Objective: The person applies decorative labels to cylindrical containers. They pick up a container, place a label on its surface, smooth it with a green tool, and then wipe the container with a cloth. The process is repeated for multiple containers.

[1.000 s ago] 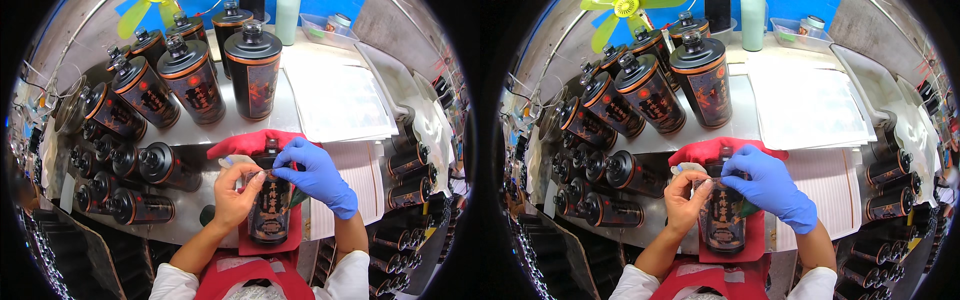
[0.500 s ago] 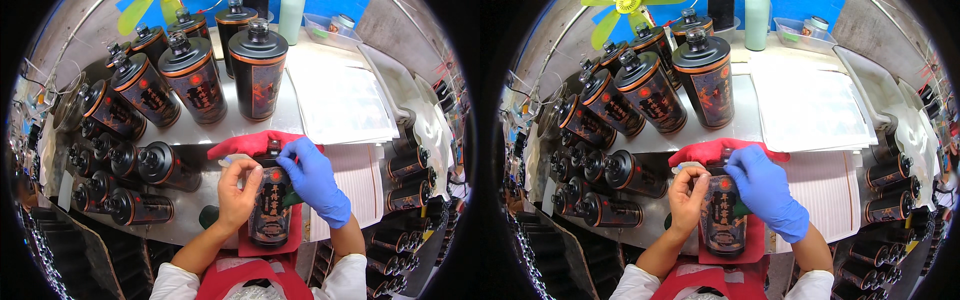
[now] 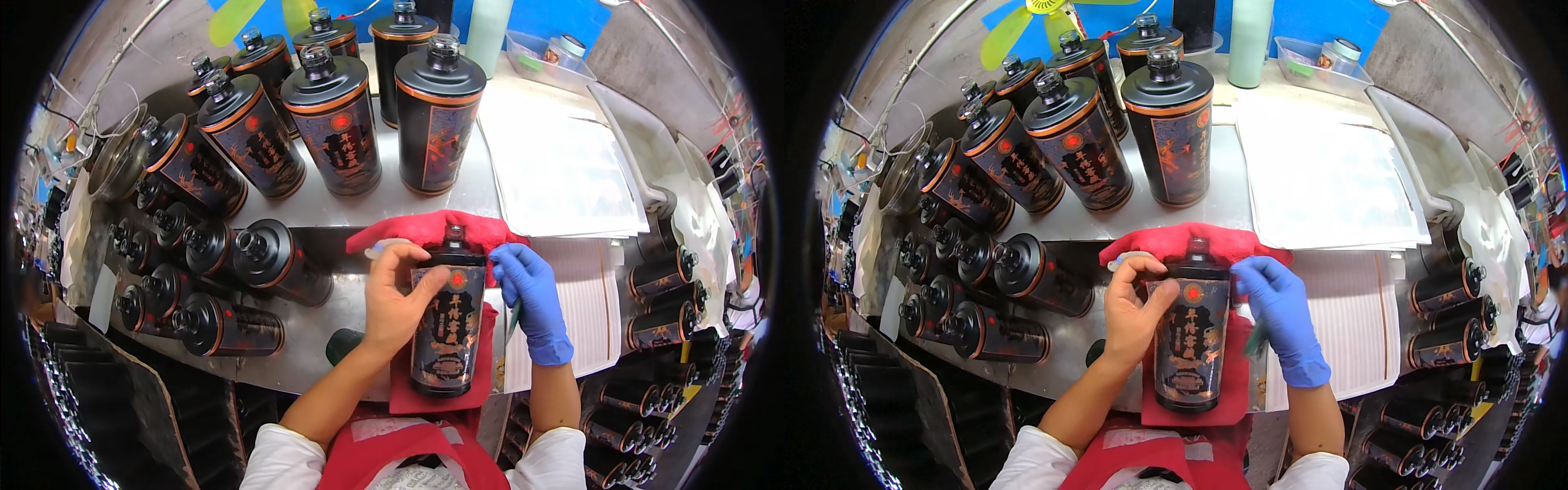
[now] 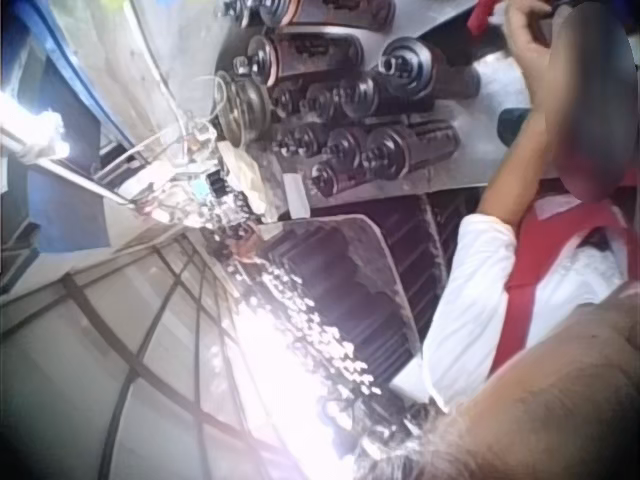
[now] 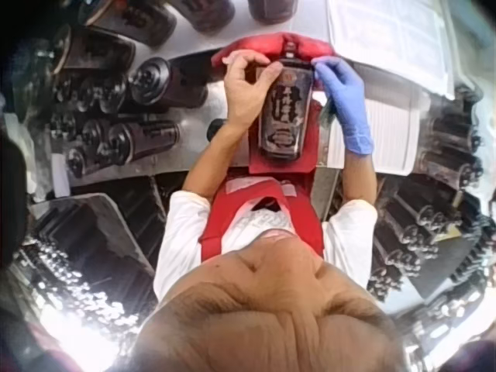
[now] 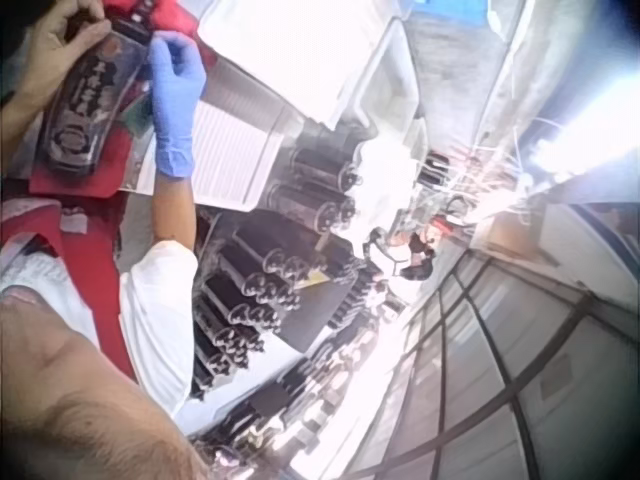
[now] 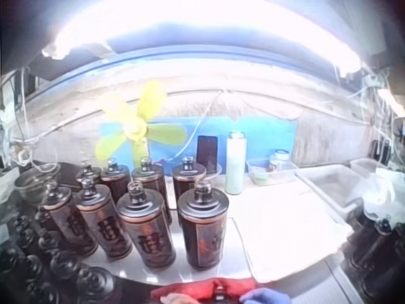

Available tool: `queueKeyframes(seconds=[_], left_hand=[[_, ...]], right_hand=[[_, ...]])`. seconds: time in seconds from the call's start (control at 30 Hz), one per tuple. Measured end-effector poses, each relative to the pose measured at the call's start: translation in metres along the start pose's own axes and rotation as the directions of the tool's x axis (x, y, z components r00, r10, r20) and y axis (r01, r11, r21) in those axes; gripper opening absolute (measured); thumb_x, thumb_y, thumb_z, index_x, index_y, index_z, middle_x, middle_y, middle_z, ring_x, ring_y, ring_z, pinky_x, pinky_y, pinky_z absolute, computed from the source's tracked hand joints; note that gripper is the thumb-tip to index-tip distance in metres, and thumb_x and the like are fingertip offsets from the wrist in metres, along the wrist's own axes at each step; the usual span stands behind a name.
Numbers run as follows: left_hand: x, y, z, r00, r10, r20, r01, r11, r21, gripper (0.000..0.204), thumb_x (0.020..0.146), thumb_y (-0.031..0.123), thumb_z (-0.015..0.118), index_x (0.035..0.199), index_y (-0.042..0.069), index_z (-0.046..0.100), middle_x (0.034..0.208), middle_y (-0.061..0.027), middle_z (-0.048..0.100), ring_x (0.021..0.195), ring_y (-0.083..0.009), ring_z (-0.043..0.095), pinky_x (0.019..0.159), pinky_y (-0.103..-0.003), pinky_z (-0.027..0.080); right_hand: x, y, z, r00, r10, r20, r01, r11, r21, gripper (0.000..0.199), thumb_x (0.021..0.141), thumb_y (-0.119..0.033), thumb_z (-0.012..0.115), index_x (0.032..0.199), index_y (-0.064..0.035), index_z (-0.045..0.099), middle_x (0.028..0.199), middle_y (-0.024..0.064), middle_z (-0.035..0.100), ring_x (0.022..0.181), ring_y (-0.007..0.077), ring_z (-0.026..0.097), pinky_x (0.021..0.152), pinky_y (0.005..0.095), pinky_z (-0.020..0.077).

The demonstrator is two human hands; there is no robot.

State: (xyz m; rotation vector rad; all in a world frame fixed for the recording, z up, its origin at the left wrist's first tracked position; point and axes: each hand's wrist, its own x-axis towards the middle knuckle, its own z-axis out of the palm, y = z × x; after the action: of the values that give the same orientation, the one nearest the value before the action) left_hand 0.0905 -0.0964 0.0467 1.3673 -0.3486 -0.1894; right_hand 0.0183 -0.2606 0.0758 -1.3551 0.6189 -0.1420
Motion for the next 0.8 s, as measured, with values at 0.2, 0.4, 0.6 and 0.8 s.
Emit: queueKeyframes(seconds=[0.2, 0.4, 0.6, 0.8], left_hand=[[-0.015, -0.023, -0.014, 0.928, -0.361, 0.093, 0.367, 0.843, -0.392, 0.022, 0.092, 0.018, 0.054, 0.107, 0.006, 0.044, 0.095, -0.0027, 0.054, 0.082, -0.0067, 0.052, 0.071, -0.021, 0.045], [-0.008, -0.021, 0.001, 0.991, -0.131, 0.006, 0.13, 0.988, 0.083, 0.027, 0.099, 0.029, 0.039, 0.102, 0.002, 0.039, 0.089, -0.0059, 0.047, 0.082, -0.0111, 0.044, 0.076, -0.026, 0.039], [-0.012, -0.035, -0.006, 0.991, -0.135, -0.022, 0.135, 0.991, 0.017, 0.02, 0.099, 0.024, 0.038, 0.103, 0.006, 0.045, 0.074, 0.004, 0.04, 0.065, -0.0029, 0.034, 0.059, -0.018, 0.031], [-0.047, -0.019, -0.035, 0.935, 0.024, 0.354, -0.121, 0.959, 0.256, 0.059, 0.096, 0.028, 0.04, 0.142, 0.0, 0.014, 0.139, -0.0203, 0.027, 0.125, -0.0309, 0.032, 0.104, -0.036, 0.022]], right_hand=[[-0.011, 0.027, 0.0, 0.998, -0.069, 0.015, 0.068, 0.997, 0.034, 0.03, 0.085, -0.013, 0.06, 0.112, -0.0034, 0.051, 0.088, -0.0004, 0.054, 0.06, 0.002, 0.045, 0.049, 0.0159, 0.0369], [0.005, 0.034, 0.012, 0.998, -0.05, -0.024, 0.047, 0.995, -0.088, 0.032, 0.088, -0.026, 0.06, 0.108, -0.0037, 0.049, 0.074, -0.0019, 0.05, 0.054, 0.0027, 0.043, 0.047, 0.0171, 0.0353], [-0.001, 0.032, 0.0, 1.0, 0.001, -0.023, 0.002, 0.994, 0.113, 0.02, 0.091, -0.019, 0.055, 0.104, -0.0049, 0.055, 0.081, 0.0004, 0.055, 0.052, 0.002, 0.041, 0.047, 0.0165, 0.0334], [-0.063, 0.039, 0.0, 0.98, -0.198, 0.024, 0.192, 0.9, -0.391, 0.067, 0.078, -0.01, 0.066, 0.139, -0.013, 0.037, 0.104, 0.002, 0.048, 0.057, 0.0029, 0.039, 0.053, 0.0181, 0.0388]])
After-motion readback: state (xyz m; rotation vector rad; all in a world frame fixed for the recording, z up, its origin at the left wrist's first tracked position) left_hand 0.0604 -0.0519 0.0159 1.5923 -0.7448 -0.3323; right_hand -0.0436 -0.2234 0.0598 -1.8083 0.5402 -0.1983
